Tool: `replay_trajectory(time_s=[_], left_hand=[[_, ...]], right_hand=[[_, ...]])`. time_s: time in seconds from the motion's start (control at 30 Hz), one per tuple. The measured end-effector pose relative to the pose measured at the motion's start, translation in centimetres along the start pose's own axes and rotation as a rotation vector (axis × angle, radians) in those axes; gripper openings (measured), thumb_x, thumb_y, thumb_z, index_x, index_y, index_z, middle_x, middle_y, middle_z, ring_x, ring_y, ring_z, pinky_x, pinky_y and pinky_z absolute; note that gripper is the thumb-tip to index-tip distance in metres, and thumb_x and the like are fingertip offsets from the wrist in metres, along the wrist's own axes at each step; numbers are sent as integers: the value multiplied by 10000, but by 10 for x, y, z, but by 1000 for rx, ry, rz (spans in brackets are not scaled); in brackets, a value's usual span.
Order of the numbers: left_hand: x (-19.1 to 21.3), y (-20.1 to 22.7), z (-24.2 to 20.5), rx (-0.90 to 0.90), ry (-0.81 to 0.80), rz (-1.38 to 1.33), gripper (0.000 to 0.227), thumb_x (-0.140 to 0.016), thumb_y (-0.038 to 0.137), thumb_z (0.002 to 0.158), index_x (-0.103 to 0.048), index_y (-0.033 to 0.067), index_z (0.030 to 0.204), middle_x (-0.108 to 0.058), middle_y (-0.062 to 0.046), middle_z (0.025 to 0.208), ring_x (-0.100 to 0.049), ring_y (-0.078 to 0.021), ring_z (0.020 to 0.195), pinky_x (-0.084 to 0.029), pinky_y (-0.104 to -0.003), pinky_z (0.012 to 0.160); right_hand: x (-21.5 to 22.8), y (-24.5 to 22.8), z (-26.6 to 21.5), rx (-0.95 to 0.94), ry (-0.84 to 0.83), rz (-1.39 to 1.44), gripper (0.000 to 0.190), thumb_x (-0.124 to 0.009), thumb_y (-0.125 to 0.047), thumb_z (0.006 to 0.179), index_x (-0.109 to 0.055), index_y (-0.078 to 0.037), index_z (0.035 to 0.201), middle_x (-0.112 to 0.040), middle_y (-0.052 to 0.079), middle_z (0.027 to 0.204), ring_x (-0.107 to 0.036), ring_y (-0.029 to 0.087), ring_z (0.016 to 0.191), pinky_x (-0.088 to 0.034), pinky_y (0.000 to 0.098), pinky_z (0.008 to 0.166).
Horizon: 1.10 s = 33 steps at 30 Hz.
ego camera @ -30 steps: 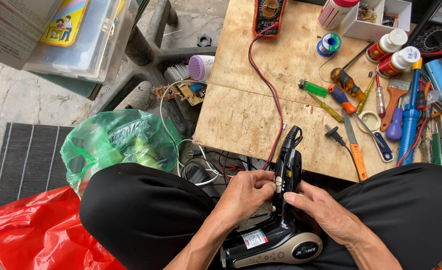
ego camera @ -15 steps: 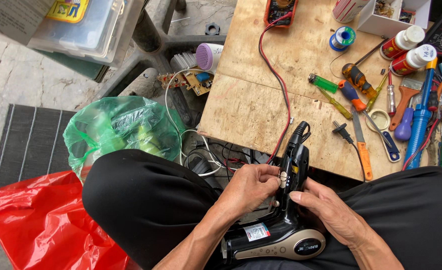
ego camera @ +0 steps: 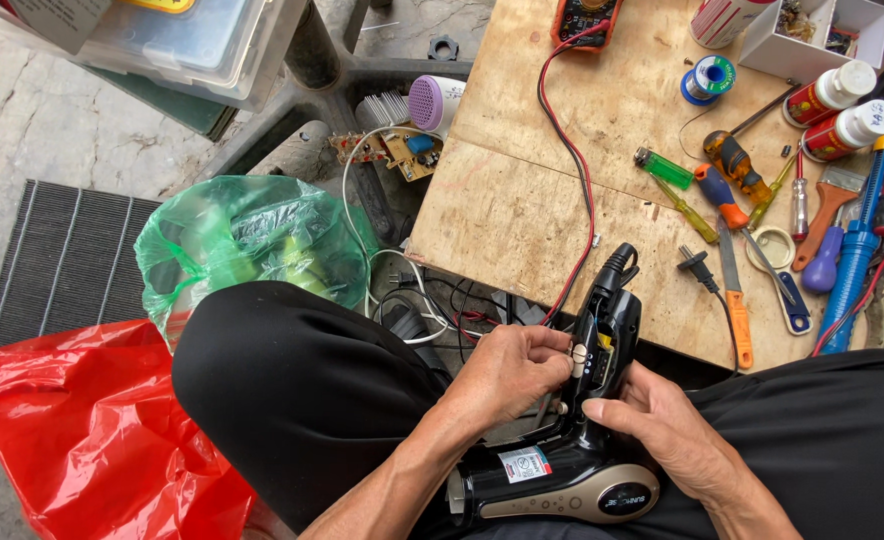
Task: The person repairs a disassembled black hair dryer by connecting internal wires and reassembling the casing. They use a multimeter to test the electrical connections and then snap the outer shell back onto the device.
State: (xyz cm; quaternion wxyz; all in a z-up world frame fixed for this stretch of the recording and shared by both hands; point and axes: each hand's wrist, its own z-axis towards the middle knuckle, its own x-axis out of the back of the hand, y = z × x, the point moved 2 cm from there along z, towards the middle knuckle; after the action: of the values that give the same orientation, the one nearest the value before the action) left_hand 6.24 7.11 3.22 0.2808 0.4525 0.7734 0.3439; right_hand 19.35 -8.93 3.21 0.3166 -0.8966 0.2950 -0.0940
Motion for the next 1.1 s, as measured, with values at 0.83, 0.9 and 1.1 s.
replay_trajectory(time_s=[0.83,0.9,1.1], left_hand=[[-2,1,-9,5,5,-17,424,-596,128,864,-838,85,1209,-735,103,729,-683,-34,611,-562,-210,683],[-1,1,-9,0,17,14,400,-586,155,874,-837,101,1181,-698,125,700,-709,-25,619,-557,-202,679],[1,2,-10,13,49,99,531,-620,221,845,-826,73,1311,-666,137,690,-651,16,744,-564,-216,812]], right_hand=[[-5,-2,-7,-1,-33,76,671,-749,54,838,-672,67,1505,-804,249,1313,-742,340,1158,-579,473,993],[-3,2,-3,55,-75,58,718,-768,25,805,-661,52,1515,-804,206,1458,-727,279,1287,-564,434,1094],[-3,6,-3,73,-40,61,654,-785,3,817,-688,66,1461,-820,219,1360,-738,285,1245,-574,430,1071]])
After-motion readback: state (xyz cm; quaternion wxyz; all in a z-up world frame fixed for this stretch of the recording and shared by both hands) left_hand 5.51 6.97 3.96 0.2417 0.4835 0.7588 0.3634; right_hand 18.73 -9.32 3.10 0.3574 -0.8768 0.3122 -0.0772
